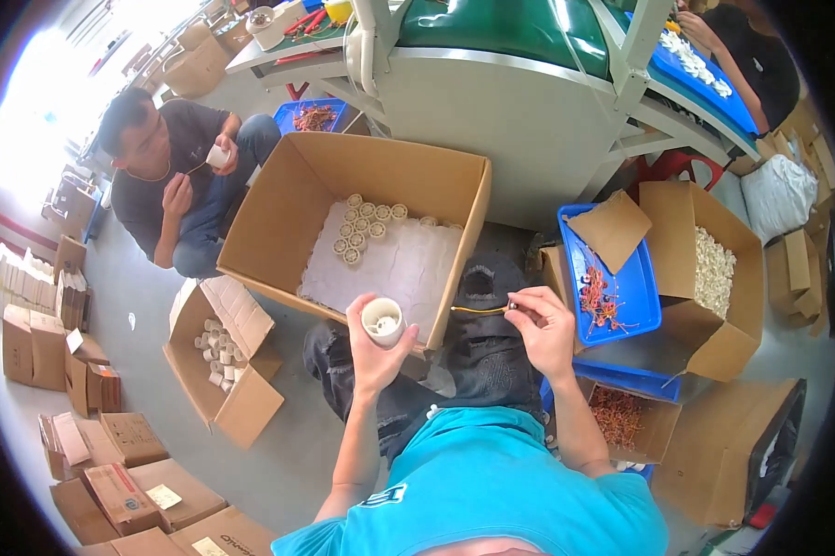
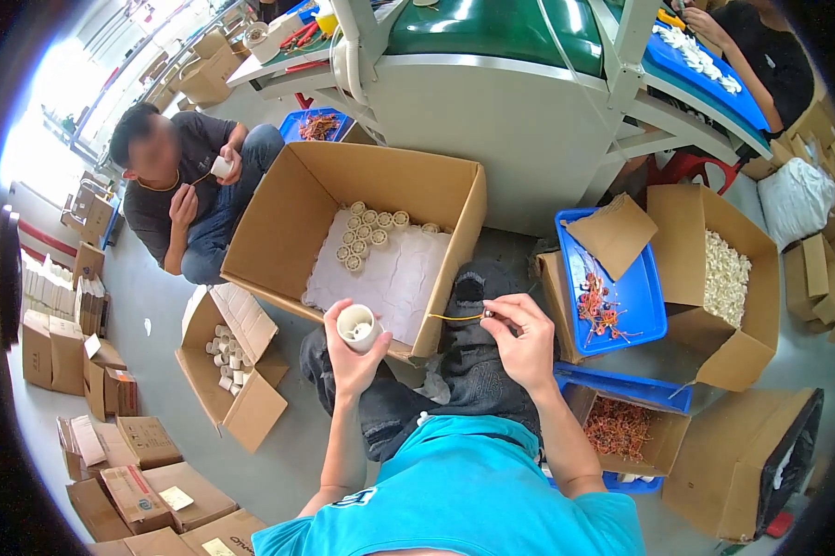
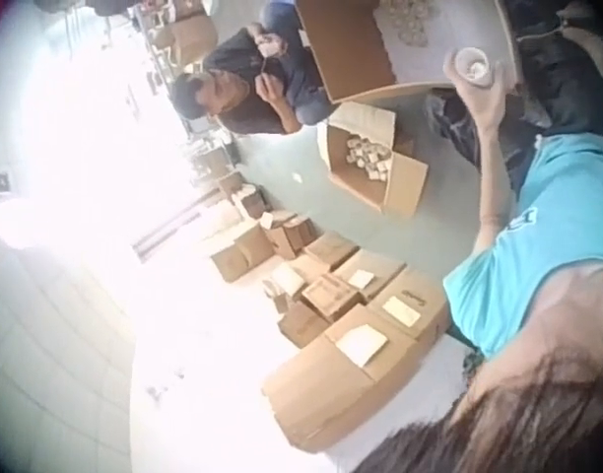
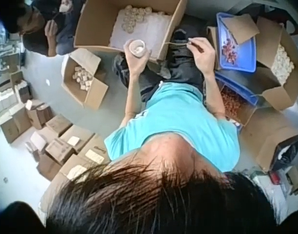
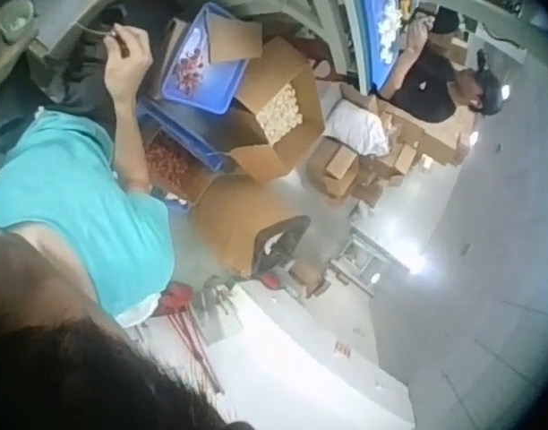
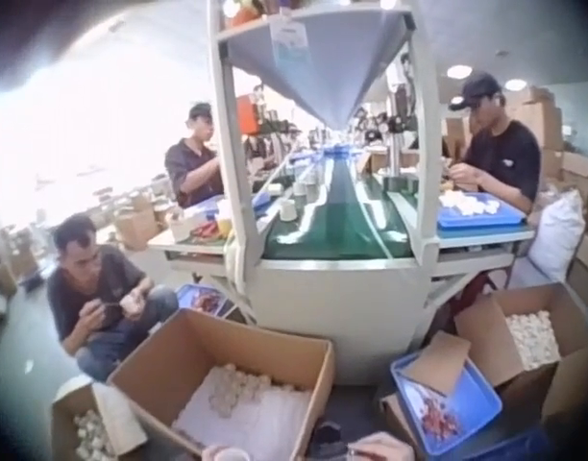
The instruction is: The person packages and organizes small white electronic components into cardboard boxes by hand.
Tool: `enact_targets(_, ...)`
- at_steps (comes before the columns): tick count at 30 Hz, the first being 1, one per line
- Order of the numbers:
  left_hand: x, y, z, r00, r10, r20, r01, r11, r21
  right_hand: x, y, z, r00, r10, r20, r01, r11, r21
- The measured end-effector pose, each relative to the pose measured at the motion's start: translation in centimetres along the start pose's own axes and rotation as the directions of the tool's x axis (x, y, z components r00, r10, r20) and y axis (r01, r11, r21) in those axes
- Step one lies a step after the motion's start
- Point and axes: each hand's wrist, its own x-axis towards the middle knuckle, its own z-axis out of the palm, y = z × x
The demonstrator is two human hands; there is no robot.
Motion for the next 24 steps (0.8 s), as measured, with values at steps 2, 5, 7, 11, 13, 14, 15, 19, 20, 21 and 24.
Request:
enact_targets(2, 0.6, -0.4, 0.1, 0.999, 0.041, -0.012, -0.04, 0.997, 0.071, 0.2, -0.2, -0.1, 1.0, 0.019, -0.014, -0.018, 0.994, 0.106)
enact_targets(5, 0.8, -1.1, 1.2, 0.935, 0.347, 0.077, -0.343, 0.824, 0.452, -0.2, -1.8, 0.0, 1.0, -0.008, 0.0, 0.007, 0.983, 0.185)
enact_targets(7, 0.5, -1.0, 2.7, 0.929, 0.358, 0.094, -0.367, 0.857, 0.362, -0.6, -3.2, 0.6, 1.0, -0.025, -0.011, 0.027, 0.987, 0.159)
enact_targets(11, 0.3, -0.7, 4.0, 0.913, 0.396, 0.103, -0.407, 0.852, 0.331, -0.9, -4.2, 1.4, 0.979, -0.202, 0.032, 0.204, 0.974, -0.102)
enact_targets(13, 0.5, -0.6, 4.2, 0.909, 0.404, 0.1, -0.413, 0.848, 0.333, -0.9, -4.5, 1.6, 0.969, -0.24, 0.066, 0.248, 0.956, -0.157)
enact_targets(14, 0.5, -0.6, 4.3, 0.904, 0.415, 0.103, -0.424, 0.841, 0.337, -0.9, -4.5, 1.6, 0.966, -0.247, 0.078, 0.257, 0.952, -0.168)
enact_targets(15, 0.6, -0.7, 4.3, 0.898, 0.426, 0.107, -0.435, 0.833, 0.341, -0.9, -4.6, 1.7, 0.966, -0.245, 0.077, 0.255, 0.952, -0.168)
enact_targets(19, 0.5, -0.6, 4.4, 0.897, 0.429, 0.11, -0.439, 0.831, 0.342, -1.0, -4.5, 2.2, 0.965, -0.235, 0.116, 0.252, 0.954, -0.163)
enact_targets(20, 0.4, -0.5, 4.4, 0.902, 0.418, 0.105, -0.429, 0.844, 0.321, -1.0, -4.5, 2.3, 0.963, -0.241, 0.122, 0.26, 0.951, -0.168)
enact_targets(21, 0.4, -0.5, 4.4, 0.908, 0.408, 0.099, -0.418, 0.857, 0.301, -1.0, -4.4, 2.4, 0.962, -0.243, 0.122, 0.261, 0.951, -0.167)
enact_targets(24, 0.2, -0.2, 4.4, 0.91, 0.4, 0.106, -0.413, 0.856, 0.313, -1.3, -4.3, 2.7, 0.962, -0.237, 0.132, 0.26, 0.944, -0.205)
